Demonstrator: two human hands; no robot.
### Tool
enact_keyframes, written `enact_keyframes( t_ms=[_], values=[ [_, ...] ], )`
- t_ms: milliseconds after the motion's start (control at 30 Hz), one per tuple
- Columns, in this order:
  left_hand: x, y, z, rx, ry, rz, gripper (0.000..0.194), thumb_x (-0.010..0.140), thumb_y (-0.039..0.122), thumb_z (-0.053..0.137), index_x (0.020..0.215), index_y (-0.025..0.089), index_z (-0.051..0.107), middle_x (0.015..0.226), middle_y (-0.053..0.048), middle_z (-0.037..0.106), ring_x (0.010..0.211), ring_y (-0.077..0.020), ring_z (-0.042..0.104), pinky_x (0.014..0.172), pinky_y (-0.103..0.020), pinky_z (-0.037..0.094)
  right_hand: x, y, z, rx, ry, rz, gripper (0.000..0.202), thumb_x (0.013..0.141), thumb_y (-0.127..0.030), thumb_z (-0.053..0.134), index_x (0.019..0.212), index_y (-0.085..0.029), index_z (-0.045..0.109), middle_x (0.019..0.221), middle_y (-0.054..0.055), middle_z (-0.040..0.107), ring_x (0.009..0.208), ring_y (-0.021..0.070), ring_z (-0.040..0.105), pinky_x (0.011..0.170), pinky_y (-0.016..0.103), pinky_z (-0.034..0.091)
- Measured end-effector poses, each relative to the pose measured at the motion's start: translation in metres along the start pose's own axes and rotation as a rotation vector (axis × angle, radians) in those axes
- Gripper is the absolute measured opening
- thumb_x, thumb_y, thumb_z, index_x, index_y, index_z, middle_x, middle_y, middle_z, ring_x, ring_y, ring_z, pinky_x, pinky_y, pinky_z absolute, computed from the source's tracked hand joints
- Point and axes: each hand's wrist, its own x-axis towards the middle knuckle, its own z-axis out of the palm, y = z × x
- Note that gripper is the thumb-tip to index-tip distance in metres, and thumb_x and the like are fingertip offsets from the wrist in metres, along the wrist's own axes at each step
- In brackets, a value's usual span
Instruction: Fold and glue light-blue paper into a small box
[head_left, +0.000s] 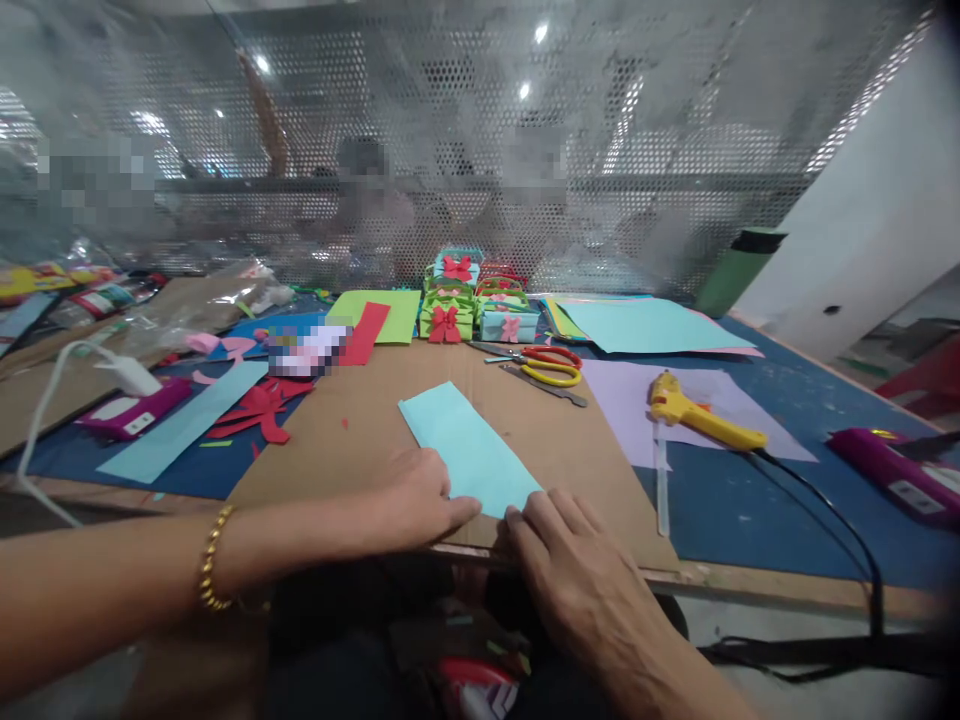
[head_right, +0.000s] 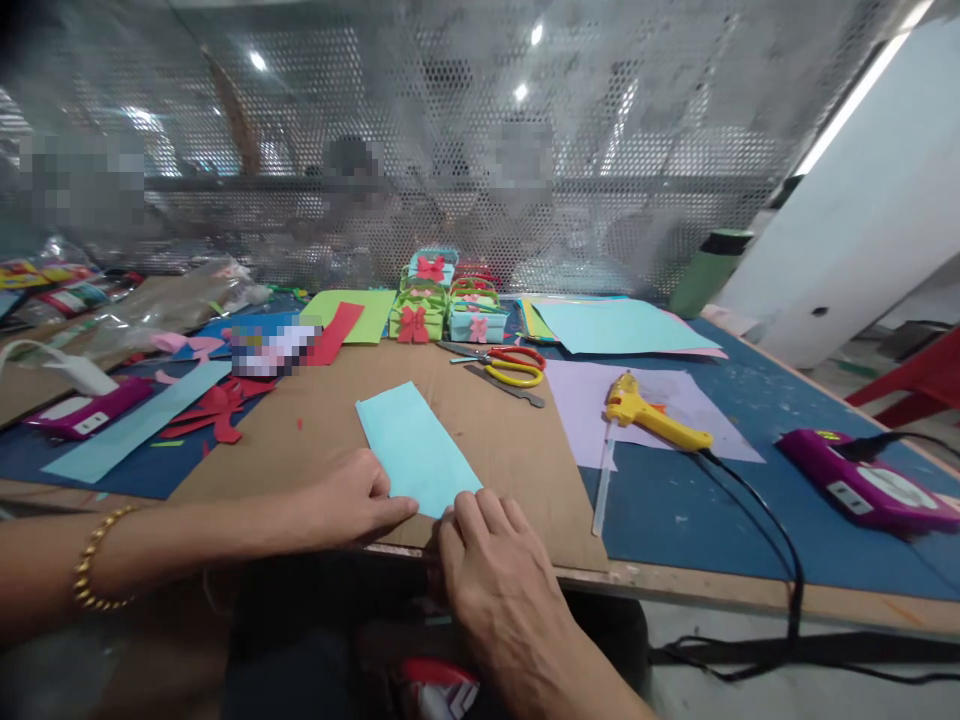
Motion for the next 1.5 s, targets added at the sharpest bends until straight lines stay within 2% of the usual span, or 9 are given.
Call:
enact_keyframes(
  t_ms=[167, 367, 533, 700, 1067, 1233, 1433, 1500],
  values=[
    [0.004, 0.001, -0.003, -0.05, -0.027, -0.029, 0.048, 0.077, 0.041, 0.063, 0.041, 0.02, 0.039, 0.039, 0.004, 0.029, 0.044, -0.0106, 0.031, 0.047, -0.029, 0.018, -0.002, 0.002, 0.003, -0.007, 0.013, -0.006, 0.009, 0.087, -0.011, 0.064, 0.088, -0.02, 0.061, 0.083, 0.005, 0.058, 0.075, 0.0235, 0.045, 0.066, 0.036, 0.031],
    [0.003, 0.001, -0.008, -0.154, -0.129, -0.03, 0.033, 0.076, 0.028, 0.057, 0.044, 0.019, 0.055, 0.043, 0.001, 0.051, 0.046, -0.0133, 0.05, 0.046, -0.025, 0.034, -0.003, 0.004, 0.002, -0.001, 0.006, -0.006, 0.011, 0.084, -0.015, 0.07, 0.09, -0.02, 0.061, 0.084, 0.005, 0.058, 0.075, 0.0234, 0.045, 0.066, 0.036, 0.03],
    [0.005, -0.002, -0.009, -0.231, -0.21, -0.033, 0.03, 0.075, 0.021, 0.053, 0.045, 0.018, 0.054, 0.044, -0.001, 0.053, 0.042, -0.0146, 0.052, 0.047, -0.026, 0.041, -0.002, 0.004, -0.001, -0.022, 0.019, -0.009, 0.008, 0.088, -0.018, 0.067, 0.088, -0.02, 0.06, 0.082, 0.004, 0.058, 0.074, 0.0232, 0.045, 0.066, 0.036, 0.03],
    [0.007, -0.005, -0.011, -0.264, -0.27, -0.011, 0.026, 0.072, 0.017, 0.052, 0.046, 0.018, 0.054, 0.043, -0.001, 0.053, 0.04, -0.014, 0.05, 0.045, -0.025, 0.041, -0.002, 0.004, -0.001, -0.03, 0.004, -0.005, 0.007, 0.089, -0.018, 0.065, 0.088, -0.021, 0.06, 0.082, 0.004, 0.059, 0.074, 0.0229, 0.046, 0.066, 0.036, 0.031],
    [0.008, -0.006, -0.013, -0.26, -0.304, 0.005, 0.027, 0.072, 0.017, 0.05, 0.044, 0.017, 0.052, 0.042, -0.001, 0.052, 0.04, -0.0139, 0.05, 0.046, -0.025, 0.042, -0.003, 0.003, 0.0, -0.025, 0.023, -0.009, 0.014, 0.082, -0.017, 0.073, 0.091, -0.019, 0.062, 0.083, 0.004, 0.059, 0.074, 0.0231, 0.046, 0.065, 0.036, 0.031],
    [0.009, -0.006, -0.014, -0.265, -0.329, -0.004, 0.024, 0.069, 0.016, 0.051, 0.046, 0.017, 0.054, 0.043, 0.0, 0.054, 0.038, -0.0133, 0.051, 0.043, -0.024, 0.043, -0.003, 0.0, -0.001, -0.051, 0.039, -0.011, 0.012, 0.083, -0.02, 0.073, 0.089, -0.018, 0.063, 0.081, 0.004, 0.059, 0.074, 0.0234, 0.045, 0.066, 0.036, 0.031],
    [0.013, -0.004, -0.012, -0.233, -0.32, 0.035, 0.033, 0.075, 0.03, 0.054, 0.045, 0.017, 0.054, 0.043, -0.002, 0.056, 0.038, -0.0147, 0.053, 0.041, -0.025, 0.044, -0.003, 0.001, 0.0, -0.046, 0.038, -0.013, 0.011, 0.084, -0.02, 0.072, 0.088, -0.019, 0.062, 0.081, 0.004, 0.059, 0.073, 0.0233, 0.045, 0.066, 0.036, 0.031],
    [0.013, -0.004, -0.012, -0.225, -0.316, 0.035, 0.034, 0.076, 0.029, 0.055, 0.043, 0.017, 0.053, 0.042, -0.002, 0.055, 0.036, -0.0139, 0.051, 0.04, -0.025, 0.043, -0.003, 0.001, 0.001, -0.042, 0.031, -0.005, 0.011, 0.084, -0.018, 0.071, 0.086, -0.02, 0.061, 0.082, 0.004, 0.059, 0.074, 0.0233, 0.045, 0.066, 0.037, 0.031]
  ],
)
